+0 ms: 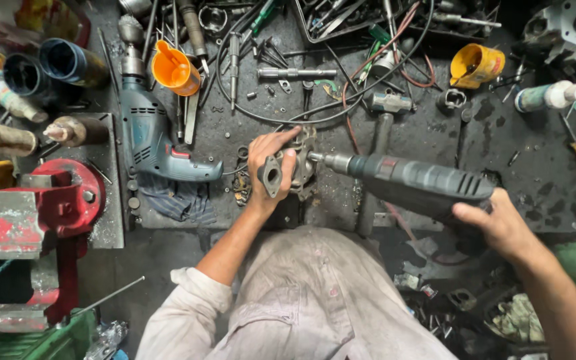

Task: The person uses a corded drill to bore holes into a metal engine part on a cluttered workbench. They reposition the part several times to access different areas while drilling.

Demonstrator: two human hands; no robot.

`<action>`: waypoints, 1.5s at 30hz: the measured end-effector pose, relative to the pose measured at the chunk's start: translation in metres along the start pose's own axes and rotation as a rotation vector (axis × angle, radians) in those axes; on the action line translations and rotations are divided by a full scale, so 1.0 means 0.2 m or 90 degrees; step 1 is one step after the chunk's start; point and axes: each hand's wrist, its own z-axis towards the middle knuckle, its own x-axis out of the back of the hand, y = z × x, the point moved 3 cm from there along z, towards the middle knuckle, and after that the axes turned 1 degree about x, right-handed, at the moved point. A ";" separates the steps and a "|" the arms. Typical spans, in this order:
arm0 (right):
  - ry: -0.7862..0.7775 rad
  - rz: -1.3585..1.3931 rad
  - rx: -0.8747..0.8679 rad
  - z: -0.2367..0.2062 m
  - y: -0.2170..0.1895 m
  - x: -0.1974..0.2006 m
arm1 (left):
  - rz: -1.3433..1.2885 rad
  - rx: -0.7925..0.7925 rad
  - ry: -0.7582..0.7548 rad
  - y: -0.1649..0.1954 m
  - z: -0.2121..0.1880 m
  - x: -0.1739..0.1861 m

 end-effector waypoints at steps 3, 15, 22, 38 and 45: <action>-0.042 0.013 0.015 0.23 0.06 0.19 | 0.017 -0.002 -0.020 0.01 0.00 -0.01; -0.213 -0.666 0.035 0.22 -1.02 -0.06 | 0.016 0.046 0.007 0.05 0.01 -0.05; -0.085 -0.262 0.112 -0.05 -0.42 -0.09 | 0.010 0.030 0.025 0.03 -0.01 -0.05; -0.218 -0.510 0.059 0.60 -0.87 0.14 | 0.051 0.070 0.028 0.03 0.05 -0.04; -0.190 -0.692 -0.079 0.06 -0.85 -0.14 | 0.026 0.031 0.045 0.03 0.01 -0.01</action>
